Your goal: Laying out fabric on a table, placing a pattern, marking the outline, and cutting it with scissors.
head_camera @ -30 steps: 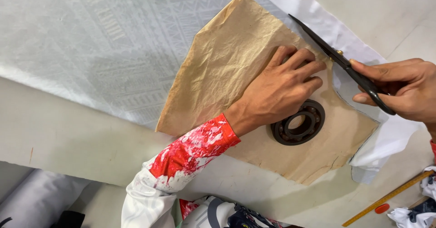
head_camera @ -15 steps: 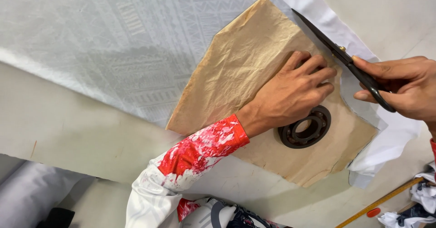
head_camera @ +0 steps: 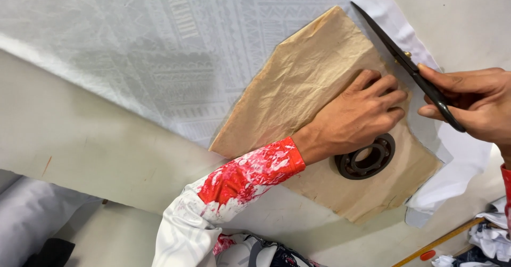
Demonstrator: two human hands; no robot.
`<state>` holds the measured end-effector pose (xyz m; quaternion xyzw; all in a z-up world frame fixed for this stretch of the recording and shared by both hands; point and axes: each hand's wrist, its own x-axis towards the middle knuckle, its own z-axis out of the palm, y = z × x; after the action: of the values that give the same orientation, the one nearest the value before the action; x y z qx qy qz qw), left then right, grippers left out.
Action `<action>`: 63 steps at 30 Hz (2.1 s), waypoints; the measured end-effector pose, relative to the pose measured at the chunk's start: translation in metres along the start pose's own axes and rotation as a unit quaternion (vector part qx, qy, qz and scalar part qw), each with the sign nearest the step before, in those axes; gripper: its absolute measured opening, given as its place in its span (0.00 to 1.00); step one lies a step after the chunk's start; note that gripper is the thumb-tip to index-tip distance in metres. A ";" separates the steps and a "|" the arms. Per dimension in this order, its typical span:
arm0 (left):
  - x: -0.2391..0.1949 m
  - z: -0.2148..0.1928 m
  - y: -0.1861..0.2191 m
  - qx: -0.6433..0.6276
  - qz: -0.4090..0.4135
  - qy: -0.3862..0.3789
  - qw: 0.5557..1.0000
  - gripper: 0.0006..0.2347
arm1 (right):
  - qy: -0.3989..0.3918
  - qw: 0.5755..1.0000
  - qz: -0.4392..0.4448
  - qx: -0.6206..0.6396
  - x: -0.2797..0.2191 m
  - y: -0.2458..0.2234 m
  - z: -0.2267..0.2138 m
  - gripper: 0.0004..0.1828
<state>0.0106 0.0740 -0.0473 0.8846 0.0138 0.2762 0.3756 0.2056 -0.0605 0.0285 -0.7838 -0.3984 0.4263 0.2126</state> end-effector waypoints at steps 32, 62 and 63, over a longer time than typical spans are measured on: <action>-0.003 0.016 0.002 -0.002 -0.025 0.041 0.999 0.10 | 0.008 1.000 -0.005 0.007 0.050 -0.065 0.016 0.39; -0.003 0.021 0.002 -0.027 -0.034 0.079 0.996 0.14 | -0.007 0.999 -0.029 0.040 0.095 -0.117 0.040 0.37; -0.004 0.022 0.001 -0.027 -0.033 0.081 0.996 0.14 | -0.006 0.999 -0.030 0.038 0.098 -0.109 0.039 0.37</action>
<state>0.0181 0.0576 -0.0608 0.8479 0.0654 0.3347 0.4058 0.1555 0.0828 0.0317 -0.7604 -0.4065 0.4390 0.2528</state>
